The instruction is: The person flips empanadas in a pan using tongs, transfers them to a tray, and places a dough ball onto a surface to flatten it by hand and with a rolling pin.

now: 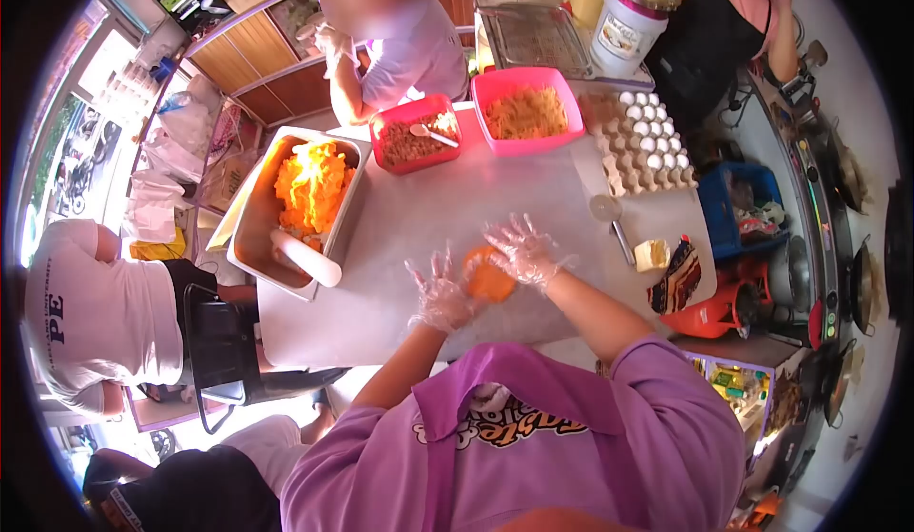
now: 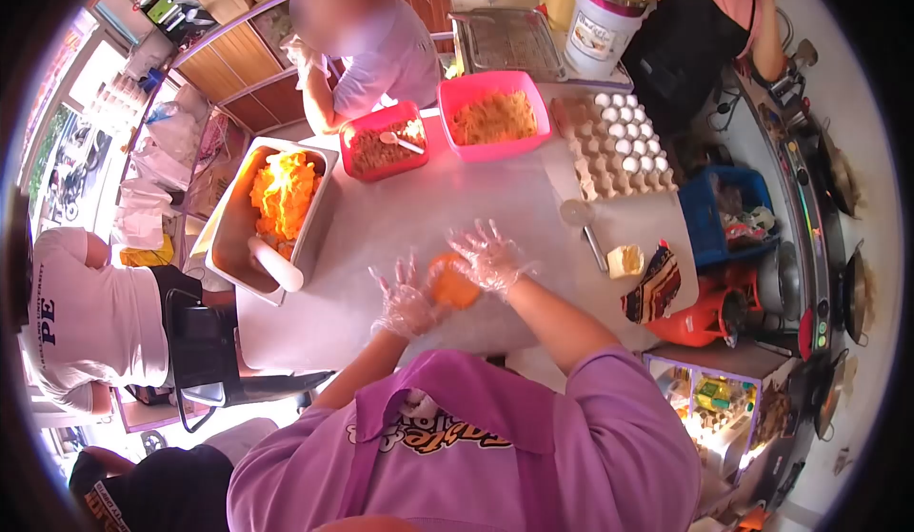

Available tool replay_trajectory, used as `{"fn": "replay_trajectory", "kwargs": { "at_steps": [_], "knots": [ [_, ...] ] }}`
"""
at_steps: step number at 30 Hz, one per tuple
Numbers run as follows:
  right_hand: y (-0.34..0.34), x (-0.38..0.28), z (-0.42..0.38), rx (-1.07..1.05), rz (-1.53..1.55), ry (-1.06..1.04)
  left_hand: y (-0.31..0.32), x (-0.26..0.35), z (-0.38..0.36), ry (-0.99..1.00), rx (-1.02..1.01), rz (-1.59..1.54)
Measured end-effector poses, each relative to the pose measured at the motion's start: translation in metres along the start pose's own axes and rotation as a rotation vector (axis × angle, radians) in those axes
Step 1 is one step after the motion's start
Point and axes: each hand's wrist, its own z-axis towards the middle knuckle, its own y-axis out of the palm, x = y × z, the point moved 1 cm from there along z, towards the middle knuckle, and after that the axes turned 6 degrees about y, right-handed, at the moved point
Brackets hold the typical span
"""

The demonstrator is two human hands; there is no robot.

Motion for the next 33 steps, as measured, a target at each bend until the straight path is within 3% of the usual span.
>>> {"fn": "replay_trajectory", "kwargs": {
  "at_steps": [2, 6, 9, 11, 15, 17, 19, 23, 28, 33],
  "knots": [
    [0.003, 0.001, 0.011, -0.310, 0.034, 0.118, -0.004, 0.000, 0.009, 0.000, -0.194, -0.029],
    [0.005, 0.006, 0.013, -0.517, -0.103, 0.100, 0.018, -0.011, 0.002, 0.012, -0.104, -0.128],
    [0.026, 0.017, 0.009, -0.462, -0.077, 0.087, 0.026, -0.016, 0.005, 0.074, -0.037, -0.047],
    [0.030, 0.016, 0.005, -0.190, -0.022, 0.067, 0.029, -0.017, 0.007, 0.093, 0.019, -0.077],
    [0.013, 0.017, 0.040, -0.301, 0.105, 0.167, 0.031, -0.021, 0.010, 0.081, -0.006, -0.075],
    [0.005, 0.015, 0.078, -0.122, 0.355, 0.240, 0.029, -0.021, 0.008, 0.093, 0.024, -0.098],
    [-0.047, -0.016, 0.127, -0.005, 0.299, 0.012, 0.025, -0.020, 0.009, 0.079, 0.010, -0.109],
    [-0.047, -0.035, 0.206, 0.007, -0.071, -0.073, 0.020, -0.020, 0.009, 0.070, 0.002, -0.125],
    [-0.034, -0.049, 0.254, -0.437, -0.147, 0.037, 0.027, -0.023, 0.009, 0.074, 0.049, -0.155],
    [-0.006, -0.049, 0.277, -0.554, -0.115, 0.137, 0.024, -0.025, 0.007, 0.078, 0.043, -0.143]
  ]
}}
